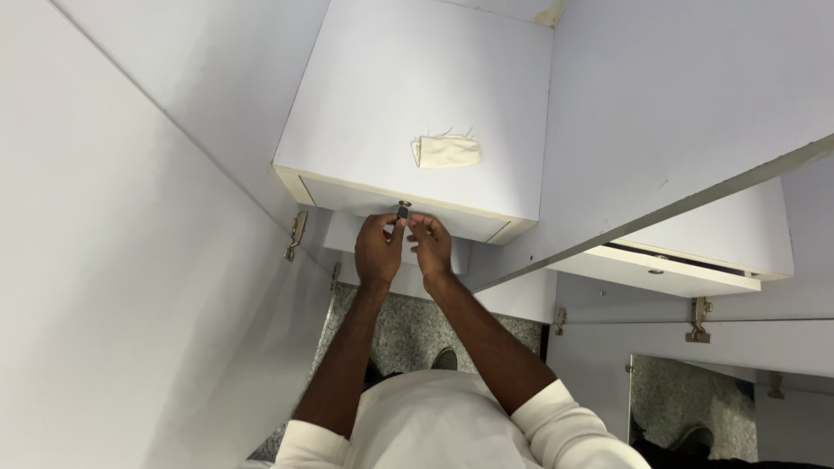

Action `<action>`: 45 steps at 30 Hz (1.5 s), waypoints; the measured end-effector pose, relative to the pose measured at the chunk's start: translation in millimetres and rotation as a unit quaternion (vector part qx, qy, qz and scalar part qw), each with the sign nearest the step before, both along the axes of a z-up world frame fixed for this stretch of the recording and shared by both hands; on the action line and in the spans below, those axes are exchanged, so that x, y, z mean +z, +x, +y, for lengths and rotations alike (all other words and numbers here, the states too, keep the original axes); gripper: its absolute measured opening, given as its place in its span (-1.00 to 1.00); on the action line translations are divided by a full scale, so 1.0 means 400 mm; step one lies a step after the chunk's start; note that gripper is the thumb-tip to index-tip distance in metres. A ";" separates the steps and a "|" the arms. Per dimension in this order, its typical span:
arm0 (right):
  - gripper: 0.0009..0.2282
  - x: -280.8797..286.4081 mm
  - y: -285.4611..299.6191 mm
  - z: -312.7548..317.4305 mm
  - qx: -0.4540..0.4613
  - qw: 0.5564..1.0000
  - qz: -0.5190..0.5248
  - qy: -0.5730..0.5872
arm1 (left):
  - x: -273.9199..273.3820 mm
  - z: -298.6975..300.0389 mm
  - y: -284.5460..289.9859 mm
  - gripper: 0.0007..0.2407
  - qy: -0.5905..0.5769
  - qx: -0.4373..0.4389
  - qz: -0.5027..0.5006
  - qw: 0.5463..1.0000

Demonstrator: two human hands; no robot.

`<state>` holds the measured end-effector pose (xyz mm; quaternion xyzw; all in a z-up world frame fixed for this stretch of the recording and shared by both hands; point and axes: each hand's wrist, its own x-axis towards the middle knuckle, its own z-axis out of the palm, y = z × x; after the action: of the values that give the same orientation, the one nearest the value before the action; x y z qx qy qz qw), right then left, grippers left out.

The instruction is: The person cleans the interior and exterior surfaces of white wall-mounted cabinets using a white cloth. They wipe the inside of a drawer, the top of the cabinet, and the front face, then open and wipe the inside of the cabinet door.

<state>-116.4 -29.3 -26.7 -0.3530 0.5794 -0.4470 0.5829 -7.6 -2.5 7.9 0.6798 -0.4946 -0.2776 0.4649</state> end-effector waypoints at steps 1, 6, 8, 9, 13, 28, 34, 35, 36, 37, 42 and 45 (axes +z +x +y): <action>-0.86 0.012 0.005 0.011 0.000 1.000 0.001 0.003 | -0.012 0.001 0.003 -0.80 0.003 0.000 0.001 1.000; -0.79 -0.038 0.006 0.022 0.018 0.973 0.139 -0.185 | -0.083 -0.022 0.005 -0.87 -0.066 -0.004 0.034 0.997; -0.75 0.019 0.013 0.037 0.038 0.973 0.156 -0.163 | -0.087 -0.020 0.011 -0.80 -0.075 -0.012 0.047 0.996; -0.71 0.047 0.016 0.045 0.059 0.973 0.174 -0.142 | -0.089 -0.017 0.013 -0.71 -0.084 -0.019 0.060 0.995; -0.70 0.013 0.014 0.030 0.071 0.970 0.154 -0.172 | -0.094 -0.015 0.012 -0.70 -0.122 -0.027 0.038 0.991; -0.74 0.022 0.010 0.015 0.062 0.992 0.060 -0.087 | -0.104 -0.010 0.027 -0.68 -0.090 -0.063 0.073 0.991; -0.76 0.016 -0.001 0.006 0.068 0.993 0.070 -0.063 | -0.110 -0.021 0.033 -0.86 -0.024 -0.053 0.109 0.992; -0.76 0.022 0.000 0.007 0.072 0.993 0.071 -0.054 | -0.112 -0.022 0.037 -0.86 -0.022 -0.057 0.110 0.992; -0.77 0.028 0.001 0.009 0.076 0.993 0.073 -0.044 | -0.114 -0.024 0.041 -0.87 -0.020 -0.060 0.111 0.992; -0.77 0.025 0.000 0.010 0.077 0.993 0.073 -0.045 | -0.124 -0.025 0.043 -0.87 -0.021 -0.059 0.111 0.992; -0.78 0.018 0.002 0.027 0.083 0.992 0.080 -0.050 | -0.172 -0.029 0.066 -0.88 -0.038 -0.105 0.098 0.989; -0.80 0.019 -0.004 0.032 0.085 0.993 0.071 -0.041 | -0.140 -0.019 0.072 -0.88 0.017 -0.103 0.103 0.989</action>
<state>-118.1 -16.4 -19.3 -0.4554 0.5688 -0.3930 0.5610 21.3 -10.0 -48.0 0.6006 -0.5066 -0.4014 0.4706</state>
